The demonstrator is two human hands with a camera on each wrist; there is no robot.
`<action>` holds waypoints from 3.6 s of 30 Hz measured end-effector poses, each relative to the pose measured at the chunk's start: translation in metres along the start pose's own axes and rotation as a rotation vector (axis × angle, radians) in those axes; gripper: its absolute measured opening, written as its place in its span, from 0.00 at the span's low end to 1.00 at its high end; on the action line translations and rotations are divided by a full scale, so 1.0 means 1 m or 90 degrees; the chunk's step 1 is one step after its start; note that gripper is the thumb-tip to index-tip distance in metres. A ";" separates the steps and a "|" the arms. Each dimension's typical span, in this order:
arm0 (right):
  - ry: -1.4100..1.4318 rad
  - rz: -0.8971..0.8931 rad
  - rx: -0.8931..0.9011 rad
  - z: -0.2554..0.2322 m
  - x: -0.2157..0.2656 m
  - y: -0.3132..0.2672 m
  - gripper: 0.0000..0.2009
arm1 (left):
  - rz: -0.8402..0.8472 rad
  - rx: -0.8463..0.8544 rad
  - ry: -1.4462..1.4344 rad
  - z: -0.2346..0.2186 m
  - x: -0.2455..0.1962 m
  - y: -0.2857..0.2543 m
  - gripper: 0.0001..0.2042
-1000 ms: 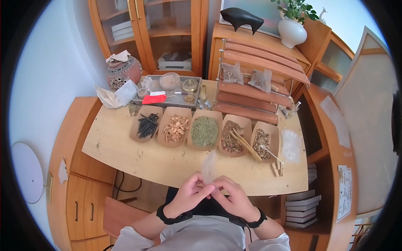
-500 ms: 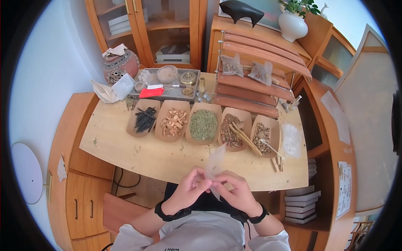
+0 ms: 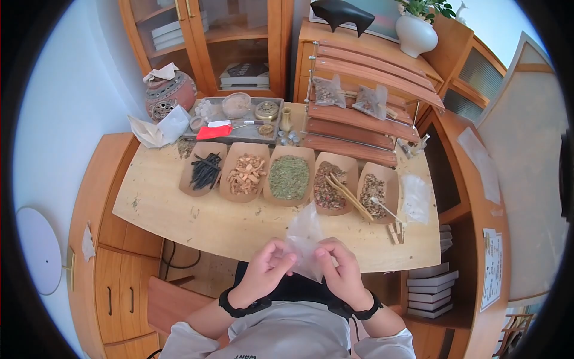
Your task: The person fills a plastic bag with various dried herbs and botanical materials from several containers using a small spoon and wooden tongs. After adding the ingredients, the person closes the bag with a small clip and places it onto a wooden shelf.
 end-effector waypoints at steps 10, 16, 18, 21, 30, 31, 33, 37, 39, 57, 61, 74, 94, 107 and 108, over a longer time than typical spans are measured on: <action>-0.163 -0.111 0.013 0.016 0.033 0.003 0.09 | 0.050 0.010 0.181 0.015 -0.019 -0.001 0.05; -0.152 0.036 0.017 -0.011 -0.004 -0.002 0.12 | 0.044 0.043 0.210 0.011 -0.029 -0.007 0.06; -0.148 0.054 -0.011 -0.017 -0.005 0.000 0.10 | 0.094 0.083 0.279 0.021 -0.040 -0.006 0.06; -0.140 0.032 0.008 -0.015 0.005 0.003 0.10 | 0.011 0.091 0.238 0.025 -0.028 -0.007 0.08; -0.159 0.078 -0.023 -0.037 -0.001 0.003 0.09 | 0.006 0.161 0.220 0.028 -0.029 -0.012 0.05; -0.219 0.063 -0.011 -0.043 0.000 0.002 0.11 | 0.011 0.159 0.188 0.028 -0.029 -0.011 0.06; -0.280 0.012 -0.002 -0.048 0.013 0.004 0.22 | 0.007 0.105 0.047 0.019 -0.026 -0.008 0.09; -0.345 -0.147 0.184 -0.043 0.054 0.002 0.20 | -0.088 0.031 -0.305 0.004 -0.023 -0.002 0.19; -0.427 -0.222 0.243 -0.034 0.068 -0.001 0.18 | -0.209 0.129 -0.419 0.013 -0.018 -0.001 0.22; -0.301 -0.132 -0.057 -0.026 0.021 -0.001 0.14 | 0.030 -0.122 -0.250 0.008 -0.002 0.001 0.16; -0.226 -0.101 0.036 -0.018 0.024 0.002 0.07 | 0.087 -0.156 -0.193 0.005 -0.009 0.002 0.13; -0.230 -0.088 0.075 -0.008 0.045 -0.009 0.19 | 0.181 -0.234 0.086 -0.009 -0.020 0.003 0.11; 0.248 0.092 0.203 0.023 0.002 -0.005 0.13 | 0.079 -0.133 -0.156 -0.003 0.004 0.004 0.22; -0.129 -0.058 0.312 0.012 0.021 0.003 0.15 | 0.022 0.020 0.002 -0.003 0.001 0.009 0.30; -0.128 -0.070 0.263 0.011 0.026 0.006 0.17 | 0.019 0.023 0.009 -0.002 0.001 0.009 0.30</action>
Point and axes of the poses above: each hand's wrist, its own y-axis towards the middle knuckle, its own z-axis out of the palm, x = y × z, the point moved 6 cm from there along y, towards the middle knuckle, and after that the axes turned 12 degrees about x, right-handed, at the moved point
